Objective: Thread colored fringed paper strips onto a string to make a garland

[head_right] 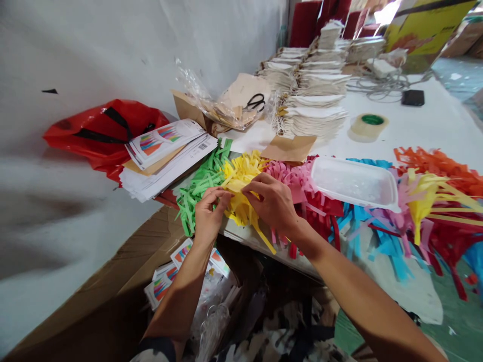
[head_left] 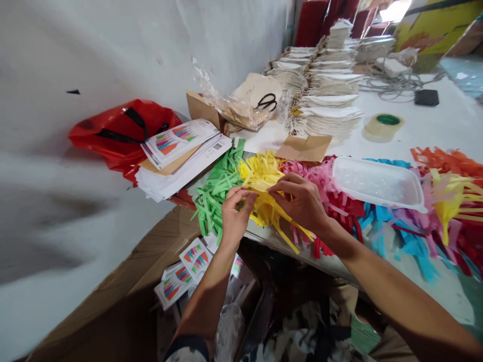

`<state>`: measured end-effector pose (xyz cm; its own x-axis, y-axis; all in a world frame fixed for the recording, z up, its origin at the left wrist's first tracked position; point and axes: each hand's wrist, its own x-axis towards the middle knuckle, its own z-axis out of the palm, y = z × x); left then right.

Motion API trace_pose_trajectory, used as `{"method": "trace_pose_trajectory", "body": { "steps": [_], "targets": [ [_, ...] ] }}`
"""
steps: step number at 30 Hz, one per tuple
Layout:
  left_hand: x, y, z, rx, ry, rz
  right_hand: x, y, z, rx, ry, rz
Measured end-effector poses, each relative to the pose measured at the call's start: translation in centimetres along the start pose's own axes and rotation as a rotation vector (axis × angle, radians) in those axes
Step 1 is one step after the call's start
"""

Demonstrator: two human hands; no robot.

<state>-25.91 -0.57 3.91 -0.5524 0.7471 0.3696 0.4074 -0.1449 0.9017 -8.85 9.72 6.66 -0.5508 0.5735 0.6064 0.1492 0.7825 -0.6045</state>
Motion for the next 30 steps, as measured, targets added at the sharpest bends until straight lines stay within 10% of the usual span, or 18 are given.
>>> {"method": "trace_pose_trajectory", "body": {
  "steps": [9, 18, 24, 30],
  "targets": [
    [0.7, -1.7, 0.6, 0.288, 0.009, 0.116, 0.4, -1.8, -0.8, 0.125, 0.006, -0.105],
    [0.4, -2.2, -0.3, 0.575, -0.002, 0.137, 1.4, -3.4, -9.9, 0.501, 0.474, 0.088],
    [-2.0, 5.1, 0.2, 0.366, 0.202, 0.436, -1.8, -3.9, -14.1, 0.266, 0.569, 0.094],
    [-4.4, 14.7, 5.9, 0.06, -0.118, 0.676, -6.4, -6.5, -15.1, -0.088, 0.54, 0.116]
  ]
}}
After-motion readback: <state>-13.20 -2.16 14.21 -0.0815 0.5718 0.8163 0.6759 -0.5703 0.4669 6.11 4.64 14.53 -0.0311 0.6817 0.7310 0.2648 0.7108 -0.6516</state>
